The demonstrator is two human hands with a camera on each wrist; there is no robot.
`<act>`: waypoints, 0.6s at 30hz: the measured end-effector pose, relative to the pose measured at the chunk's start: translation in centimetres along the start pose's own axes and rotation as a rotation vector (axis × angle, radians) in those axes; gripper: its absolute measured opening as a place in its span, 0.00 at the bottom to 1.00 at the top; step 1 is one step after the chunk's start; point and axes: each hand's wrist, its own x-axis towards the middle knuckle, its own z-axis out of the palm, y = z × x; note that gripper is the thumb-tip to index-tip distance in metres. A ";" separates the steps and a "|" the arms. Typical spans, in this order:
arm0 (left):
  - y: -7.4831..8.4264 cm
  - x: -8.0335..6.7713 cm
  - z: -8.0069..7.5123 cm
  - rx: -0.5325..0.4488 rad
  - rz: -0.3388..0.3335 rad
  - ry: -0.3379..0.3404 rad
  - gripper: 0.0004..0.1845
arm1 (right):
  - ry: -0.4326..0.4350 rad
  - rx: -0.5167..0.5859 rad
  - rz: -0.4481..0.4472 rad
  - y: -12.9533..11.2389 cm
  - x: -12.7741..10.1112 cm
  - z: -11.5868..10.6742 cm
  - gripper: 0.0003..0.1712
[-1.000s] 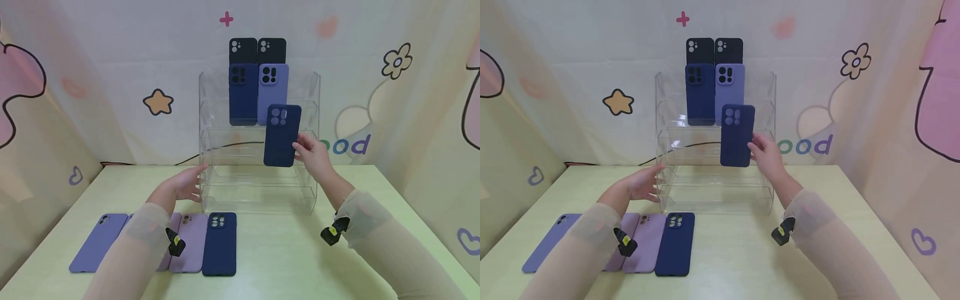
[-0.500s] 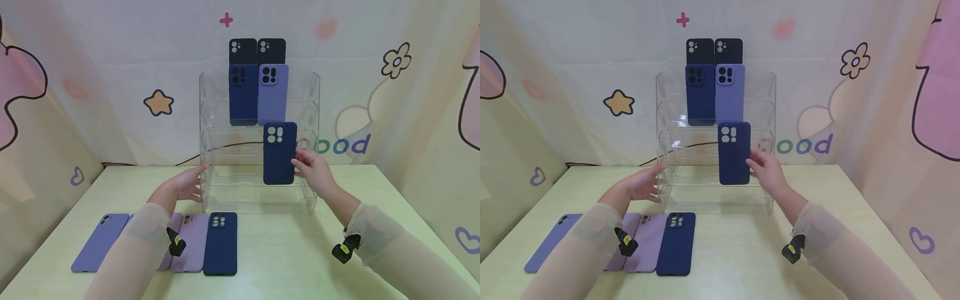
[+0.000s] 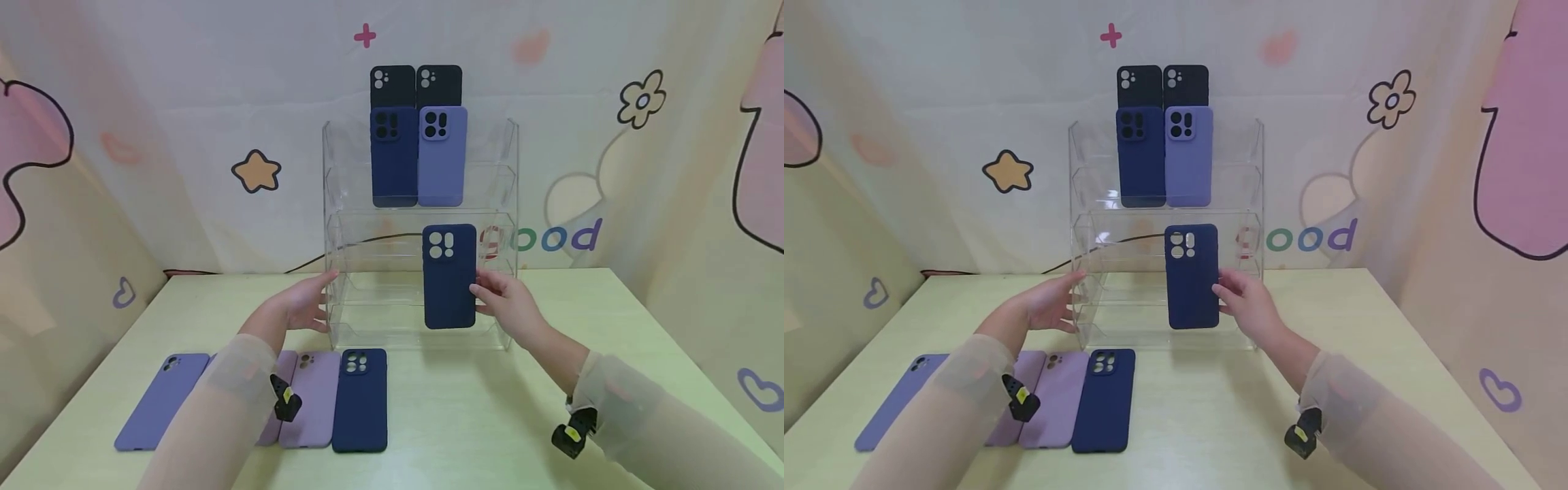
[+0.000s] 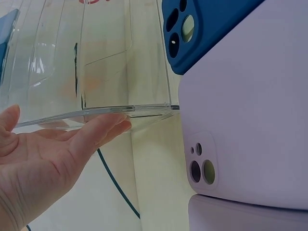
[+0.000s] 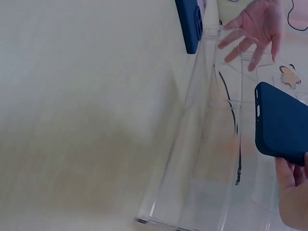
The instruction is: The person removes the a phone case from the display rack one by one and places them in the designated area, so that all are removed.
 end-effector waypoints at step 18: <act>-0.1 -0.1 0.0 0.005 0.001 0.008 0.38 | -0.140 0.044 0.071 1.9 -3.2 2.4 0.25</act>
